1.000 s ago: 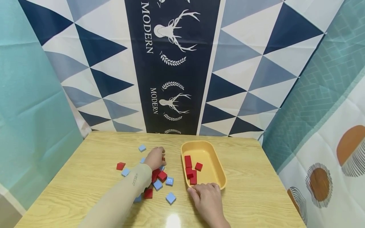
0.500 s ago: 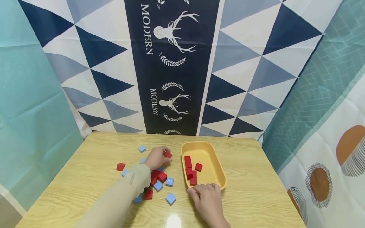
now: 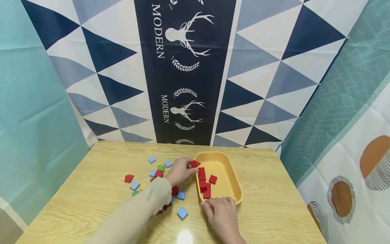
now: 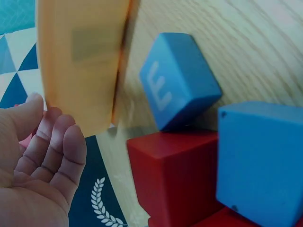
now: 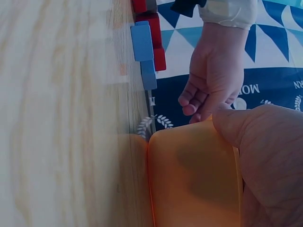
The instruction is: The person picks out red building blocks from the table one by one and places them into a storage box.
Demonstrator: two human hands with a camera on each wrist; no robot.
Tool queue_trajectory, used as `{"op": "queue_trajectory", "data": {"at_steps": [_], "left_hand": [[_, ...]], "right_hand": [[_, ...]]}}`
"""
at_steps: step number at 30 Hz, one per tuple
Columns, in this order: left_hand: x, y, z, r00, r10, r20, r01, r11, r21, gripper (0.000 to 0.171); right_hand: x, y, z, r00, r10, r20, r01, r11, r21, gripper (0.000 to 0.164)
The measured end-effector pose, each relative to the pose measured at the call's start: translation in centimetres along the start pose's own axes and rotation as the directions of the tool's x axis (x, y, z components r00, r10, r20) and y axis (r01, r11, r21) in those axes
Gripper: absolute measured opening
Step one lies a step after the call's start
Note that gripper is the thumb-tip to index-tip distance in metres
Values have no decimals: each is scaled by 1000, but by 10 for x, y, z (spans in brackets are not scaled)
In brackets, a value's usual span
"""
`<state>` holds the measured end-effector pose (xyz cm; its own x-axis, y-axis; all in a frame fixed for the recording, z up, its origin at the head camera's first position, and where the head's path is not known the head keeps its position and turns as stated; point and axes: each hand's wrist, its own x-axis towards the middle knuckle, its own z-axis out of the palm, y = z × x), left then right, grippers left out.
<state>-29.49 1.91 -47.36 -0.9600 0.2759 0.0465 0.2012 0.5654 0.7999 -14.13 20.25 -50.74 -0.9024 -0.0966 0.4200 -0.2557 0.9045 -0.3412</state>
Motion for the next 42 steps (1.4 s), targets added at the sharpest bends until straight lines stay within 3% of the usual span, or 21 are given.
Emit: {"op": "queue_trajectory", "data": {"at_steps": [6, 15, 28, 33, 36, 39, 42], "left_hand": [[1, -3, 4, 1000, 24, -7, -24, 1000, 15, 19], [1, -1, 5, 1000, 4, 1, -4, 1000, 27, 32], [0, 1, 6, 1000, -26, 10, 25, 999, 27, 33], [0, 2, 3, 999, 5, 44, -9, 996, 94, 36], [-3, -2, -10, 993, 66, 99, -86, 974, 211, 40], [-7, -17, -33, 983, 141, 118, -174, 918, 356, 41], [-11, -38, -61, 990, 118, 72, -138, 872, 469, 36]], "right_hand": [[0, -1, 0, 1000, -8, -8, 8, 1000, -1, 11], [0, -1, 0, 1000, -8, -14, 8, 1000, -1, 11], [0, -1, -1, 1000, -5, -9, 5, 1000, -4, 11], [1, 0, -2, 1000, -9, -19, 9, 1000, -9, 10], [0, -1, -1, 1000, -10, -15, 10, 1000, -12, 11], [0, -1, 0, 1000, -13, -12, 13, 1000, -13, 11], [-1, -1, -1, 999, -24, -24, 24, 1000, -15, 10]]}}
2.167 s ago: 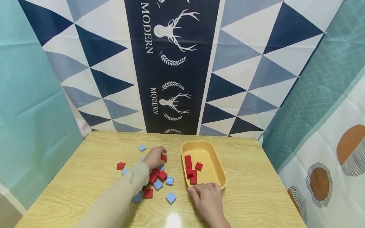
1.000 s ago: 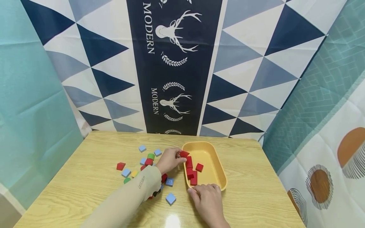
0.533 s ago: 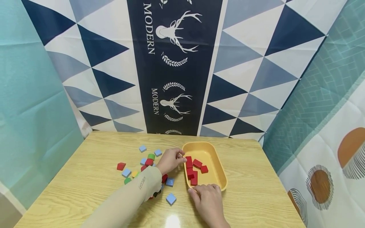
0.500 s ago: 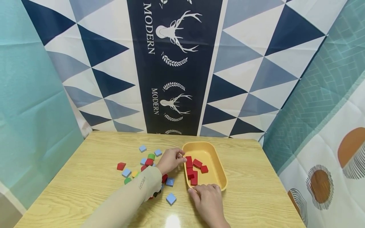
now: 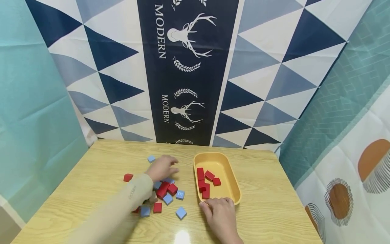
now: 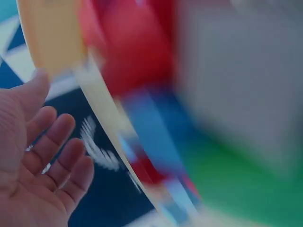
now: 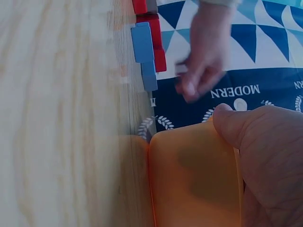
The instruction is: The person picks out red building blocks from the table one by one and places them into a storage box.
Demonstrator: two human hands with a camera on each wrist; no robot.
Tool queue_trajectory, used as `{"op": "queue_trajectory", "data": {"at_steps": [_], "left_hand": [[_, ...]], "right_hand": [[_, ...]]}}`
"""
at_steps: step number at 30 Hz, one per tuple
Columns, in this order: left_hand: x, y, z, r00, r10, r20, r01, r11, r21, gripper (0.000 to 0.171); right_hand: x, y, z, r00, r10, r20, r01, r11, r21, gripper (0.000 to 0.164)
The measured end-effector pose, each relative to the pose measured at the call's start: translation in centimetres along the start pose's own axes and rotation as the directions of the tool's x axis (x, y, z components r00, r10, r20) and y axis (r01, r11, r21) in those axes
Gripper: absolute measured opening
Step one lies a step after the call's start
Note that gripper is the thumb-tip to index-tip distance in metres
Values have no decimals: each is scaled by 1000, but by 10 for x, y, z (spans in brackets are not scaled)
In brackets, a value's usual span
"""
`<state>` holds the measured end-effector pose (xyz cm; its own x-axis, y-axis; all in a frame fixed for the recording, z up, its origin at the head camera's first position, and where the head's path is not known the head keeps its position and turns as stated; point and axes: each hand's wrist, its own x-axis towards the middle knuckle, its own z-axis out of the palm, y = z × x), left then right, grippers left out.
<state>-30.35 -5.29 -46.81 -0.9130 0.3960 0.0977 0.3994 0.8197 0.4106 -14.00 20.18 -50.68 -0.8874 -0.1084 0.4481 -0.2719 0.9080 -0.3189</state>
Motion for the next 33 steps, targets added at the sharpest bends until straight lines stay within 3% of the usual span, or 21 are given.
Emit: {"op": "queue_trajectory", "data": {"at_steps": [4, 8, 17, 21, 24, 27, 30, 33], "left_hand": [[-12, -36, -15, 984, -170, 52, 166, 983, 73, 27], [-16, -50, -17, 974, -200, 103, 192, 978, 83, 30], [-18, -34, -16, 968, -195, 156, 186, 980, 66, 25], [-12, -29, -20, 983, -150, 109, 146, 988, 38, 19], [-4, -11, -24, 994, -105, 22, 106, 993, -48, 20], [3, 20, -22, 998, -54, -46, 45, 984, -173, 29], [7, 54, -9, 999, -7, -50, -8, 956, -292, 33], [10, 78, 14, 999, 30, -29, -38, 936, -349, 32]], "right_hand": [[0, 0, 1, 999, -15, -29, 15, 1000, 0, 9], [-1, 3, 0, 998, -28, -49, 27, 1000, -10, 8], [0, 4, 3, 998, -35, -47, 35, 999, -11, 8], [1, 4, 2, 998, -47, -45, 46, 999, -15, 9], [2, 5, 1, 997, -53, -51, 52, 998, -17, 9], [2, 5, 1, 998, -44, -47, 44, 999, -17, 9], [1, 5, 1, 998, -42, -45, 41, 999, -12, 9], [1, 4, 3, 998, -44, -50, 44, 999, -2, 9]]}}
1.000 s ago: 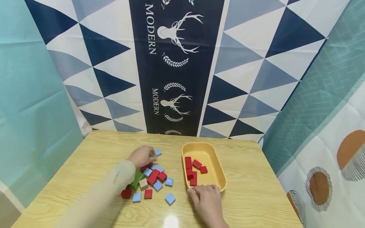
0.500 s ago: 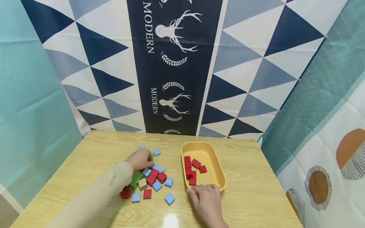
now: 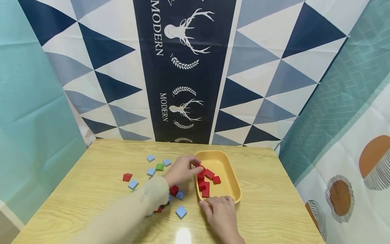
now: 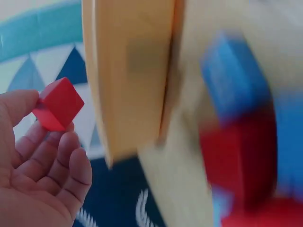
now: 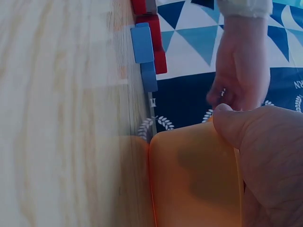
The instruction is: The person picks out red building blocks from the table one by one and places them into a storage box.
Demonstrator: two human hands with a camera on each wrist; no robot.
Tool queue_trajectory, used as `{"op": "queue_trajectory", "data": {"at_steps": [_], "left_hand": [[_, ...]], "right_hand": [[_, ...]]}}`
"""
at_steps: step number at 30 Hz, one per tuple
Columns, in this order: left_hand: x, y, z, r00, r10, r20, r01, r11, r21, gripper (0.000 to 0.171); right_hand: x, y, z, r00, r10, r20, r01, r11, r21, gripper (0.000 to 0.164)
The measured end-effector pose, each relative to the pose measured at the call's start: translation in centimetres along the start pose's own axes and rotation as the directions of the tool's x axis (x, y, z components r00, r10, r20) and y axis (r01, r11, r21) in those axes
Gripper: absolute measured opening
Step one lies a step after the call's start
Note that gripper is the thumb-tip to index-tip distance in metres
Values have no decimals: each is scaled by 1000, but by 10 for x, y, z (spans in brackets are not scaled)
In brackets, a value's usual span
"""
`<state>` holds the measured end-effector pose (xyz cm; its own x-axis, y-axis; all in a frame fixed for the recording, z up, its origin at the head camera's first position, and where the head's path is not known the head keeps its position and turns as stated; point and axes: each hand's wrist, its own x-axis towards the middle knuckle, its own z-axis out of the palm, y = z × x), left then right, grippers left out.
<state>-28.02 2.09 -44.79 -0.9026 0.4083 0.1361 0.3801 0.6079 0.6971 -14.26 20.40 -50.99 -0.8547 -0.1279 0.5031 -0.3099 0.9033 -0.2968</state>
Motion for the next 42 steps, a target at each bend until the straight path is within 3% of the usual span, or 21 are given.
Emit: {"op": "queue_trajectory", "data": {"at_steps": [4, 7, 16, 20, 24, 28, 31, 34, 37, 42], "left_hand": [[1, 0, 35, 1000, -9, 29, 7, 997, 73, 28], [0, -6, 50, 998, -46, 32, 41, 991, 128, 23], [0, -4, 54, 996, -69, 51, 59, 983, 175, 24], [-3, -6, 50, 999, -36, 23, 29, 971, 236, 38], [-7, -21, 22, 999, -14, -35, 23, 966, 257, 52], [-18, -55, -34, 995, -52, -88, 77, 949, 306, 42], [-36, -92, -77, 980, -154, -127, 191, 906, 377, 34], [-60, -126, -108, 947, -285, -146, 321, 849, 420, 36], [-81, -149, -127, 918, -372, -136, 394, 824, 407, 38], [-107, -166, -137, 905, -411, -108, 421, 834, 358, 36]], "right_hand": [[0, -2, 1, 1000, -6, -7, 6, 1000, 12, 8], [0, -2, 1, 1000, -11, -5, 11, 1000, 10, 8], [2, 0, -1, 1000, -8, -1, 8, 1000, 2, 10], [0, -1, 0, 1000, -4, -1, 4, 1000, 6, 10], [-1, -3, 0, 1000, 7, 6, -7, 1000, 7, 10], [-1, -3, 1, 1000, 21, 15, -21, 1000, 7, 9], [-1, -3, 1, 999, 32, 21, -32, 999, -1, 8], [0, -6, 0, 999, 34, 27, -33, 999, -21, 9], [1, -13, 1, 998, 39, 45, -37, 999, -32, 10], [2, -37, 8, 995, 33, 92, -33, 999, -2, 15]]}}
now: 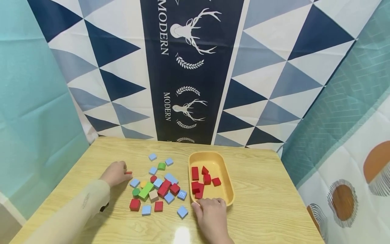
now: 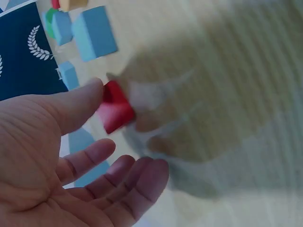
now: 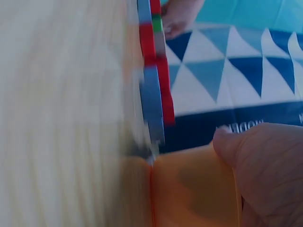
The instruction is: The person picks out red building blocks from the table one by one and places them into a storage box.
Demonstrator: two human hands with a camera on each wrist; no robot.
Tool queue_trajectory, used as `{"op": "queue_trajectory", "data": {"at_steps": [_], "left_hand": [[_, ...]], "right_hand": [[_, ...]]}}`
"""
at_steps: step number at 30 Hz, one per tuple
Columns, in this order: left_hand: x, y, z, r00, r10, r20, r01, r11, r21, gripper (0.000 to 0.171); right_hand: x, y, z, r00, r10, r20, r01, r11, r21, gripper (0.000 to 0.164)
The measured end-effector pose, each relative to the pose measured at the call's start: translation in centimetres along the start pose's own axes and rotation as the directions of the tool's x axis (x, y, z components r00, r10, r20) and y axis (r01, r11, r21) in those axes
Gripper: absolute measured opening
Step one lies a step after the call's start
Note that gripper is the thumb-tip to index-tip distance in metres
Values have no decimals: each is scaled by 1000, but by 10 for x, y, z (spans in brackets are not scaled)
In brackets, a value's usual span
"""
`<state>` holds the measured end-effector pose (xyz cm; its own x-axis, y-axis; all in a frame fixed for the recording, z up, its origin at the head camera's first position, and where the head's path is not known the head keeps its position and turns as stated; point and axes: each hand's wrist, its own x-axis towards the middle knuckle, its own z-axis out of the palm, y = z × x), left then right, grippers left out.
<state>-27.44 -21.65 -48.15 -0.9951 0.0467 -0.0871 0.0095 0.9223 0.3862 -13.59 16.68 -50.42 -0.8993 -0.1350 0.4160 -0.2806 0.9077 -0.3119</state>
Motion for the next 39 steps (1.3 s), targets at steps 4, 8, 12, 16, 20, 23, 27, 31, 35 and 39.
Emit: {"op": "queue_trajectory", "data": {"at_steps": [4, 8, 12, 16, 20, 23, 27, 31, 35, 39], "left_hand": [[-6, -1, 2, 1000, -4, -5, 4, 1000, -16, 40], [-5, 3, 7, 999, 28, -24, -28, 999, -25, 35], [-4, 8, 10, 999, 43, -20, -44, 998, -34, 13], [-1, 8, 13, 1000, 19, -4, -19, 998, -67, 9], [1, 16, 11, 1000, -21, -14, 18, 984, -179, 14], [-1, 53, 3, 999, -7, -39, -6, 951, -310, 20], [-11, 127, 7, 972, 215, -98, -237, 888, -395, 23], [-24, 190, 32, 868, 485, -108, -491, 806, -330, 20], [-29, 230, 64, 814, 580, -37, -567, 779, -268, 22], [-24, 246, 93, 827, 562, 39, -537, 807, -246, 24]], "right_hand": [[-2, -21, 9, 1000, -14, 24, 13, 999, 51, 21], [-4, -27, 14, 999, -52, 5, 52, 998, 36, 15], [-7, -23, 14, 998, -42, -45, 43, 999, 28, 14], [-8, -17, 13, 999, -2, -37, 2, 1000, 16, 10], [-7, -12, 11, 1000, -9, 1, 9, 1000, -8, 7], [-7, -9, 10, 1000, -20, -4, 20, 1000, -13, 9], [-5, -6, 9, 998, -49, -36, 48, 999, -27, 9], [-5, -4, 13, 985, -123, -123, 117, 992, -49, 10], [-5, -2, 17, 964, -178, -199, 167, 984, -68, 11], [-6, -2, 18, 964, -181, -197, 167, 982, -83, 11]]}}
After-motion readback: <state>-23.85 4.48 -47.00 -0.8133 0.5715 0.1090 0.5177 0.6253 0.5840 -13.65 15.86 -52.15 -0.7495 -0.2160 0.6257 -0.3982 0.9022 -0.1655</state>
